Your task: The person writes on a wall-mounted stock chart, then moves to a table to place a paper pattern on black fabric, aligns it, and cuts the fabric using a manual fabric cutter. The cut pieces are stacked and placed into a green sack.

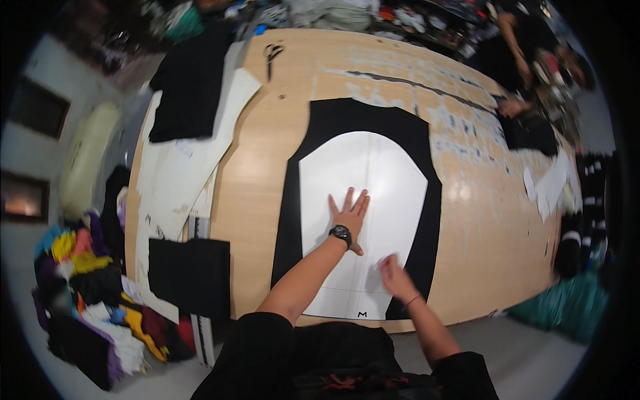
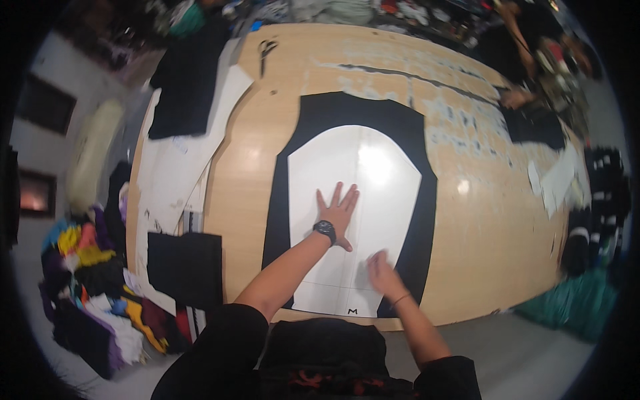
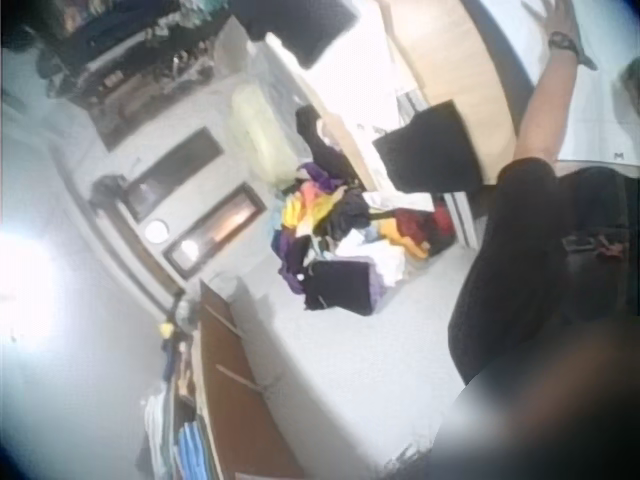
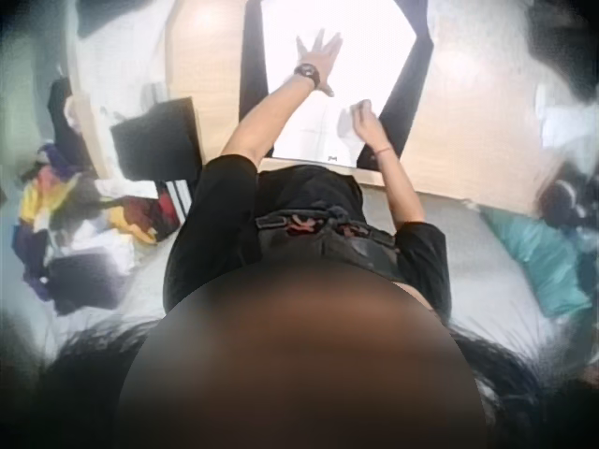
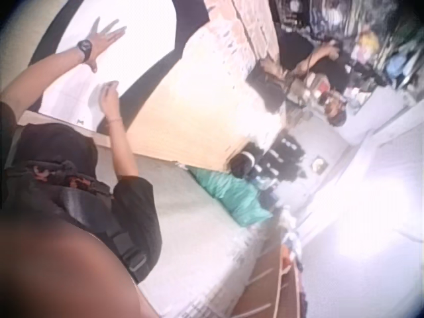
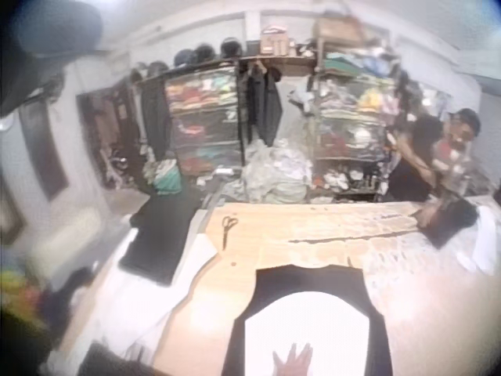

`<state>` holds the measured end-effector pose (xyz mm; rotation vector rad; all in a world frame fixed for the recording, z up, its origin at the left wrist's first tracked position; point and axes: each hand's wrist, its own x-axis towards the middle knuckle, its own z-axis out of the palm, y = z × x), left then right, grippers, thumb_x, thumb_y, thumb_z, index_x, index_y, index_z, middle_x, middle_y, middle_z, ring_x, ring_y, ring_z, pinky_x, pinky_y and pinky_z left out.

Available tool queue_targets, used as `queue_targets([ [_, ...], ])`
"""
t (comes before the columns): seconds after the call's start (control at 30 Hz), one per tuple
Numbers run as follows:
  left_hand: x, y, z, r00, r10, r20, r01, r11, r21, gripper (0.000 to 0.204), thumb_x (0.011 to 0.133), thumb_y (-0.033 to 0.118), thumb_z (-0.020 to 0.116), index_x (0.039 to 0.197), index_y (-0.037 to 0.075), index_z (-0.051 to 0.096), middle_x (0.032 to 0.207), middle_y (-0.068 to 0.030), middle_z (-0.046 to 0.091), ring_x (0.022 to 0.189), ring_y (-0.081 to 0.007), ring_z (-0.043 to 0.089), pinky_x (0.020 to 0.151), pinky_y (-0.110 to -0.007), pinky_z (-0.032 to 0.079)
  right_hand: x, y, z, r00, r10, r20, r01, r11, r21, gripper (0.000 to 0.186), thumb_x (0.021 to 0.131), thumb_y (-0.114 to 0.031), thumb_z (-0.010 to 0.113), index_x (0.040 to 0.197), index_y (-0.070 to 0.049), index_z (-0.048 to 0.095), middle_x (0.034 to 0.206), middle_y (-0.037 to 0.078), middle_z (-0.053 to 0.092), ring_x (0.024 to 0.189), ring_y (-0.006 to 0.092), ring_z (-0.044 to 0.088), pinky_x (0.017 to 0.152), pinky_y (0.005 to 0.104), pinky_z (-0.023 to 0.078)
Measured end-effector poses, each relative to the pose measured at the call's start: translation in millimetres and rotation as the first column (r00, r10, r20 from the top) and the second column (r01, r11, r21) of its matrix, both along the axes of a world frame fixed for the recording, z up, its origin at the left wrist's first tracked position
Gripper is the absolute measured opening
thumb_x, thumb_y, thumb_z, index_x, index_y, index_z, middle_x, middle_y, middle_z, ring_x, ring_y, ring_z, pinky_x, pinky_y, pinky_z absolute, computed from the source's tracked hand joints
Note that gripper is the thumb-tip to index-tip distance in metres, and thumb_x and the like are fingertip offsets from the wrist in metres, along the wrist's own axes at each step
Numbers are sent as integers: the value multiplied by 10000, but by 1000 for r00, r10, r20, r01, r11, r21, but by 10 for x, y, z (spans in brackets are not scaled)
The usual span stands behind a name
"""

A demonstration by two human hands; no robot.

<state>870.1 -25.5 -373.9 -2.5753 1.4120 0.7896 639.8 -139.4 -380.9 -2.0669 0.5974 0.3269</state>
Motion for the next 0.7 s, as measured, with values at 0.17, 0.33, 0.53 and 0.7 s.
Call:
queue_targets([
  [0.17, -5, -35, -52, 999, 33, -11, -32, 999, 32, 1738, 396, 687, 979, 1716, 96, 16, 1803, -54, -49, 1638, -406, -78, 1139, -873, 126, 1806, -951, -73, 961, 212, 177, -122, 902, -414, 78, 971, 16, 500, 1014, 69, 538, 989, 337, 624, 972, 530, 621, 844, 583, 494],
  [0.33, -2, -55, -101, 998, 59, -25, -59, 998, 24, 1714, 412, 680, 983, 1722, 136, 20, 1805, -15, -36, 1641, -386, -92, 1154, -864, 84, 3470, -310, -120, 796, 468, 384, -394, 882, -258, 310, 943, 46, 578, 1240, 29, 667, 1195, 262, 683, 1133, 431, 663, 1012, 452, 527],
  [0.53, 39, -17, -114, 994, 50, -100, -49, 999, 17, 1623, 449, 662, 984, 1719, 146, 115, 1797, -19, 74, 1640, -381, -110, 1157, -868, 65, 4001, 176, -189, 775, 568, 275, -543, 823, -170, 179, 956, -26, 685, 1131, 4, 710, 1033, 176, 747, 927, 291, 749, 831, 381, 584],
  [0.7, 42, 2, -100, 992, 60, -113, -63, 998, -22, 1597, 449, 644, 988, 1714, 136, 155, 1790, -26, 119, 1640, -382, -111, 1160, -864, 57, 4052, 118, -264, 676, 653, 342, -596, 757, -269, 144, 933, -41, 716, 1070, 2, 733, 1017, 176, 721, 902, 329, 730, 831, 395, 585],
])
